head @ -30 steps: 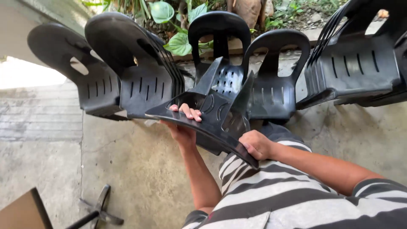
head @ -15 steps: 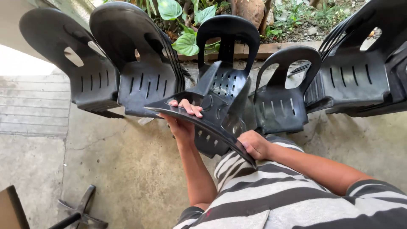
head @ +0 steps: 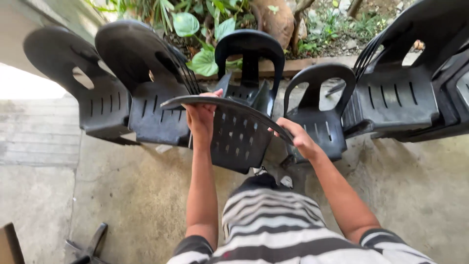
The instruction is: Stacking plastic chairs into neat stacks on an outdoor patio.
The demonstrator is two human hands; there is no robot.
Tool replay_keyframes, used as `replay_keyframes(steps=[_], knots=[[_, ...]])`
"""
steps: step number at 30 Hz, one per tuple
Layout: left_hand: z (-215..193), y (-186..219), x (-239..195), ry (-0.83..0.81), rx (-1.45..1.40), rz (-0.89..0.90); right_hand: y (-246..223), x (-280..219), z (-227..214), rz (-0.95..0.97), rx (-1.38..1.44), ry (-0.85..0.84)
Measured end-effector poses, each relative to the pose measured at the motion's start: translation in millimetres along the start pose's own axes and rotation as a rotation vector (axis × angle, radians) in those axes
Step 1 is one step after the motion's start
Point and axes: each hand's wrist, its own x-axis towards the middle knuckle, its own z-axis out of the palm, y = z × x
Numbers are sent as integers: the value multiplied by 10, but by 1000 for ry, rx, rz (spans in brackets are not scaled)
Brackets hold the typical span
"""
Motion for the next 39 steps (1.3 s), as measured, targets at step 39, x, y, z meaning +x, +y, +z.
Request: replay_keyframes(steps=[39], knots=[[-1686, -2785, 2641, 673, 560, -609, 2015, 2632, -1403, 522, -385, 484]])
